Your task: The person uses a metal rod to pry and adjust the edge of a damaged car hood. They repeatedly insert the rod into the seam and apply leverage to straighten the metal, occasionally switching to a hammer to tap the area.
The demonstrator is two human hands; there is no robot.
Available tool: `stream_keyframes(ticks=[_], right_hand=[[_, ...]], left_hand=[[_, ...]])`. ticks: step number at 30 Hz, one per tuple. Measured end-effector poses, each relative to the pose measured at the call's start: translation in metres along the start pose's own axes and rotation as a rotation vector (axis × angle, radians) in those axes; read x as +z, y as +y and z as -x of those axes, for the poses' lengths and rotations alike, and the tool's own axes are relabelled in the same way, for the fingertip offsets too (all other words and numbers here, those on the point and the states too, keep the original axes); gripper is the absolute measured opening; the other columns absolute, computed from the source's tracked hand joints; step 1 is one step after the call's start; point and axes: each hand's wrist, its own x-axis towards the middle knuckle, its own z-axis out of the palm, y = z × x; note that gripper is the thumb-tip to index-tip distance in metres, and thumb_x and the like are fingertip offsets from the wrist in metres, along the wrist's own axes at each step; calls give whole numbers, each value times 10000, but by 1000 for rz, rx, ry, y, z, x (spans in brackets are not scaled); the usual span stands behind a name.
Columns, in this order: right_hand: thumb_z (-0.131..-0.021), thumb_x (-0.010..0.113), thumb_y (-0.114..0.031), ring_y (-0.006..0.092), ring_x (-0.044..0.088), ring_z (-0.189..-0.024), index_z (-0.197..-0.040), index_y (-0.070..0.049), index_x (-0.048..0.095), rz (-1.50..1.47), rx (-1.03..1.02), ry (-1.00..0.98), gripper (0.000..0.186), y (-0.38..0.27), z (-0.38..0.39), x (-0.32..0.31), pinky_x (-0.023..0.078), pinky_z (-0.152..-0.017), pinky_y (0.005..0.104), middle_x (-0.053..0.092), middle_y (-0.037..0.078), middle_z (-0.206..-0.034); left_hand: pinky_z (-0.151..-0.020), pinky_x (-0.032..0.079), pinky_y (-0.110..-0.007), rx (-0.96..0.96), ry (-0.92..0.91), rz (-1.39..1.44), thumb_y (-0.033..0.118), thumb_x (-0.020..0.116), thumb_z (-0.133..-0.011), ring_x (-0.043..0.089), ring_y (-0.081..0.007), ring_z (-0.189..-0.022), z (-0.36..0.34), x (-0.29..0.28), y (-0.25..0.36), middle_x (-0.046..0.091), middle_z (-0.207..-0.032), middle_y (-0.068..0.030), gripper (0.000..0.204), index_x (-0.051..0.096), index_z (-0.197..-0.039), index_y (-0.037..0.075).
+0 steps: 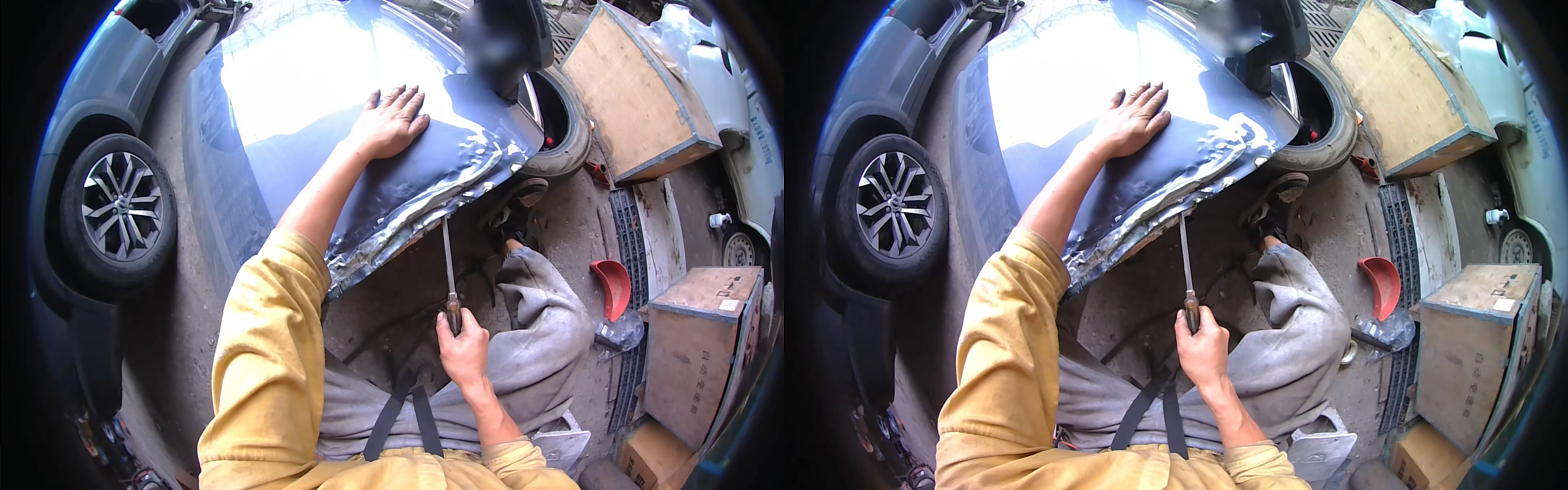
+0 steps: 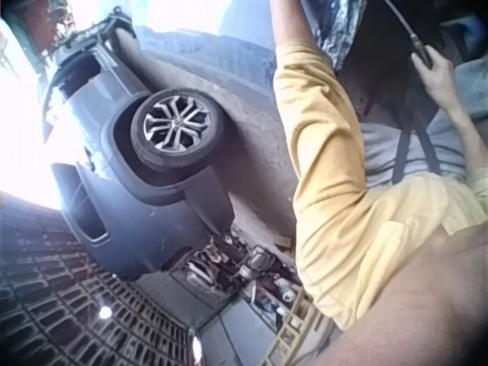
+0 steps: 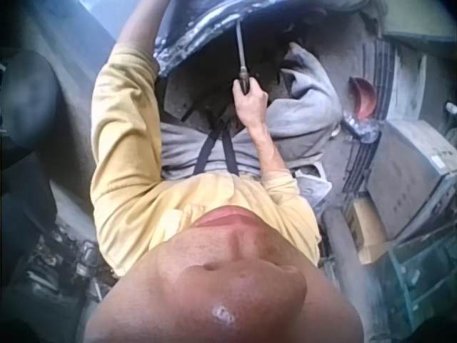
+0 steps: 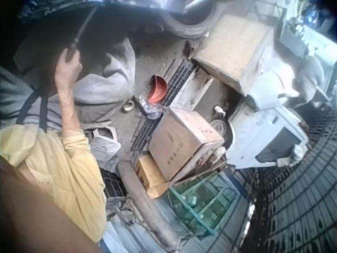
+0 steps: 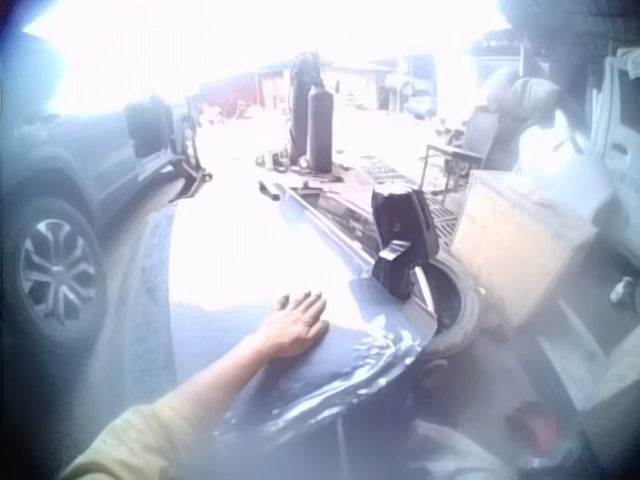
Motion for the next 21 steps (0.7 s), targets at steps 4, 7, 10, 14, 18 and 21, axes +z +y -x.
stream_keyframes(ticks=[4, 7, 10, 14, 18, 21], right_hand=[[-919, 697, -194, 284, 570, -455, -878, 17, 572, 211, -100, 131, 249, 8, 2, 12, 443, -488, 434, 552, 184, -566], [-936, 683, -210, 296, 550, -434, -861, 6, 571, 129, -159, 104, 254, 9, 0, 8, 439, -463, 420, 559, 164, -558], [-982, 650, -227, 86, 464, -375, -802, -58, 532, -253, 209, -214, 273, -7, -7, -18, 351, -352, 263, 521, -2, -555], [-977, 658, -231, 105, 479, -381, -838, -55, 519, -296, 267, -272, 264, -25, -5, -33, 357, -354, 272, 517, 11, -550], [-971, 670, -230, 98, 479, -386, -862, -39, 561, -174, 232, -369, 245, -7, 17, -41, 364, -359, 274, 533, 18, -553], [-969, 677, -223, 94, 481, -386, -857, -34, 584, -234, 209, -313, 239, 15, 21, -35, 372, -363, 272, 531, 16, -544]], left_hand=[[-1238, 122, -517, 12, 51, 19, 518, 280, -1047, 206, -228, -1534, 5, 0, 1, 257, -1652, -76, 662, 315, -1564, 105], [-1242, 127, -500, 13, 8, 33, 519, 285, -1045, 202, -231, -1535, 25, -2, 17, 257, -1649, -94, 680, 297, -1568, 83], [-1244, 123, -494, 81, 30, 61, 521, 283, -1047, 202, -236, -1535, 43, -2, 39, 259, -1646, -107, 685, 304, -1564, 73], [-1245, 111, -480, 125, 20, 109, 499, 292, -1063, 194, -235, -1536, 78, -7, 52, 256, -1648, -99, 655, 308, -1560, 73], [-1248, 113, -464, 110, 37, 146, 465, 313, -1067, 194, -215, -1535, 100, -10, 48, 258, -1650, -66, 611, 318, -1561, 107], [-1251, 130, -443, 67, 112, 141, 418, 327, -1057, 220, -200, -1527, 98, -7, 51, 298, -1635, -58, 574, 369, -1539, 109]])
